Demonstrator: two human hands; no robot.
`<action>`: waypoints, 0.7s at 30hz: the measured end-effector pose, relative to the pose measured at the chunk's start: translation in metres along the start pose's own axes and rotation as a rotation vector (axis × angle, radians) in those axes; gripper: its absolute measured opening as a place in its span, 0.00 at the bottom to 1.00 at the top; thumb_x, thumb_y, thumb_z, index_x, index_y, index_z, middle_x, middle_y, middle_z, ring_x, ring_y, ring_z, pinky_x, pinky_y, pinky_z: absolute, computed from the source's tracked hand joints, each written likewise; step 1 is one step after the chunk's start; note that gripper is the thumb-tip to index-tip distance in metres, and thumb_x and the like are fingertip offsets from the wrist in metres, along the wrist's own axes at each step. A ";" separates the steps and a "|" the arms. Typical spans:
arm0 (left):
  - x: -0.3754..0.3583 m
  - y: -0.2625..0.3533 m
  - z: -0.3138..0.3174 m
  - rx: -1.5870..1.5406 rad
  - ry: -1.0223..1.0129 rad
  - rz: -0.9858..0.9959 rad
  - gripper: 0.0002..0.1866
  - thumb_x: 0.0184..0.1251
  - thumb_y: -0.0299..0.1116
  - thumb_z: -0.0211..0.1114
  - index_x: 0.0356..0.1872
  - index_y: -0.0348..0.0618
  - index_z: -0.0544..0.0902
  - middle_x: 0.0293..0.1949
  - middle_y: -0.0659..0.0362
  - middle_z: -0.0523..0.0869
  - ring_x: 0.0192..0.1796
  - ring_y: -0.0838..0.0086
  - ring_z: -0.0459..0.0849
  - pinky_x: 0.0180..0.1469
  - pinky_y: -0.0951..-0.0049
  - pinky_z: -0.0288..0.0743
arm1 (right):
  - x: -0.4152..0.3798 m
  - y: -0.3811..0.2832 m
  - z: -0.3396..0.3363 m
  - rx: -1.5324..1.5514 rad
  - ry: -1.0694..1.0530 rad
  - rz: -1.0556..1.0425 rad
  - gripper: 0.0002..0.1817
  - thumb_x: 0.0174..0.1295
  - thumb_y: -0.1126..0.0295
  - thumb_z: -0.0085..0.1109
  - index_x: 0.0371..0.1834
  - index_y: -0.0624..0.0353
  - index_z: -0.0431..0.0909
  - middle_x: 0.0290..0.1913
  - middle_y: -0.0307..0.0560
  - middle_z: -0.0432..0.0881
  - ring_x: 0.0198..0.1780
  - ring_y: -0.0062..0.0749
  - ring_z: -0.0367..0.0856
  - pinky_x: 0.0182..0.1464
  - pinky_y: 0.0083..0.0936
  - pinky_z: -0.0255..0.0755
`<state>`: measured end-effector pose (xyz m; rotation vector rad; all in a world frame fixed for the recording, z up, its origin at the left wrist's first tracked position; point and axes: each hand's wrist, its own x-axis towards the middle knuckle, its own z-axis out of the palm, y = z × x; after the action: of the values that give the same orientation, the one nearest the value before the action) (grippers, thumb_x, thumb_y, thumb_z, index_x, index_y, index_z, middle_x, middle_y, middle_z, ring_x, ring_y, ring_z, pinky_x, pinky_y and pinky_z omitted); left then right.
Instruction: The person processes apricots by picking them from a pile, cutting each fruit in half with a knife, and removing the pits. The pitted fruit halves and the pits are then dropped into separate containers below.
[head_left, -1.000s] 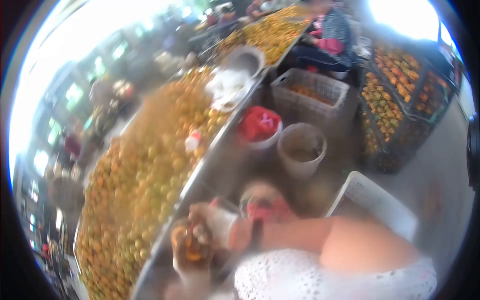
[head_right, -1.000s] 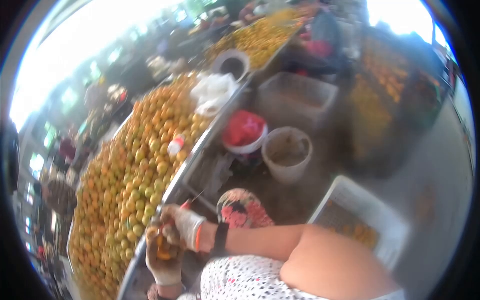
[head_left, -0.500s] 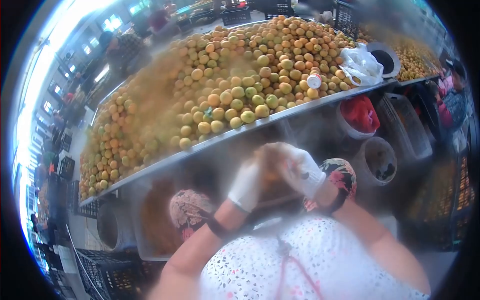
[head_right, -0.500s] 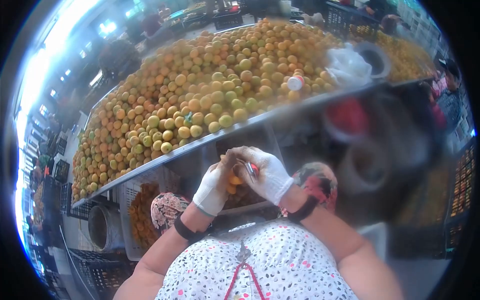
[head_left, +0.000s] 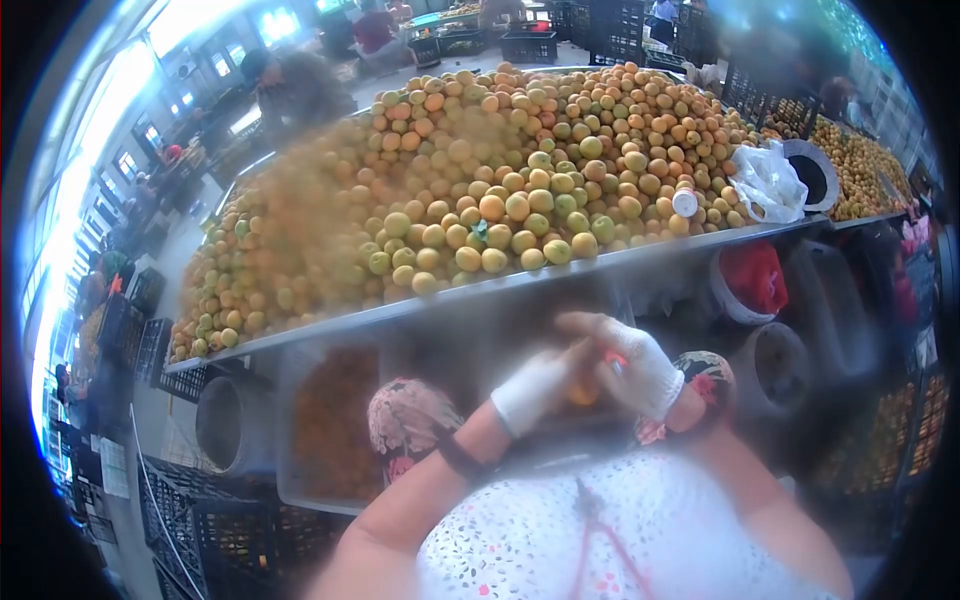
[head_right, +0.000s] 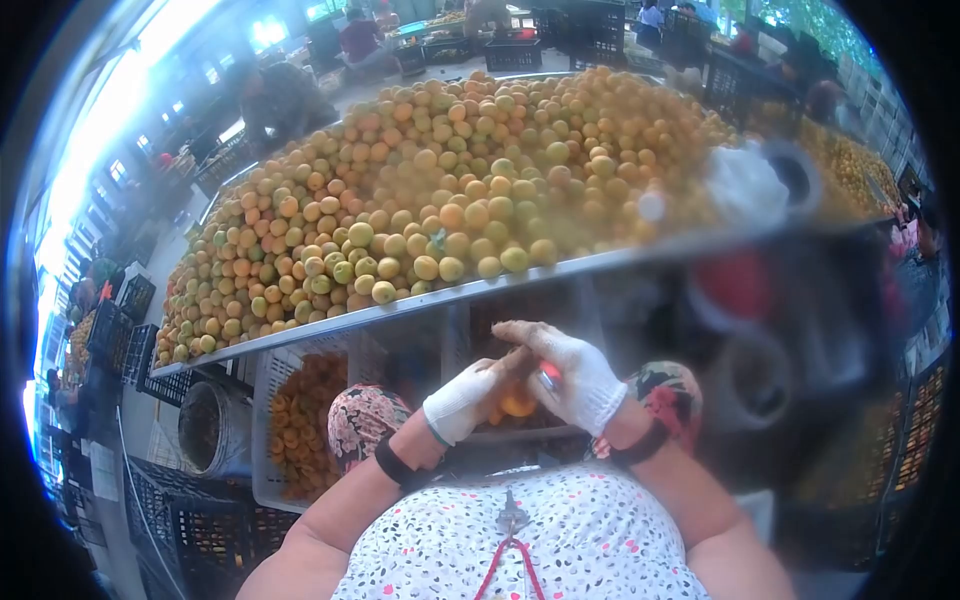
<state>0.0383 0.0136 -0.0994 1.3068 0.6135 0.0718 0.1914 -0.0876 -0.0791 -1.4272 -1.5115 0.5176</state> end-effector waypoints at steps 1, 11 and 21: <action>-0.003 0.005 0.001 -0.001 0.000 0.002 0.32 0.71 0.65 0.57 0.46 0.41 0.84 0.31 0.64 0.82 0.27 0.84 0.73 0.26 0.83 0.60 | 0.000 -0.002 -0.001 0.080 -0.051 0.001 0.19 0.59 0.81 0.58 0.55 0.58 0.80 0.47 0.54 0.87 0.49 0.44 0.88 0.52 0.30 0.81; -0.042 0.009 -0.071 0.329 0.314 0.249 0.16 0.73 0.43 0.60 0.39 0.40 0.85 0.31 0.63 0.83 0.28 0.83 0.76 0.28 0.81 0.69 | -0.001 0.033 -0.006 -0.585 0.117 0.213 0.16 0.62 0.56 0.67 0.47 0.53 0.82 0.36 0.55 0.87 0.38 0.51 0.86 0.42 0.39 0.80; -0.179 -0.058 -0.351 1.165 1.172 -0.086 0.19 0.67 0.44 0.67 0.44 0.35 0.85 0.35 0.51 0.86 0.40 0.64 0.84 0.46 0.66 0.77 | 0.003 0.077 -0.011 0.415 0.116 0.624 0.10 0.67 0.65 0.67 0.39 0.57 0.78 0.27 0.42 0.82 0.30 0.28 0.82 0.34 0.27 0.76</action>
<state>-0.2907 0.2370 -0.1286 2.3279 1.8877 0.4862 0.2413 -0.0702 -0.1366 -1.5415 -0.7801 1.0372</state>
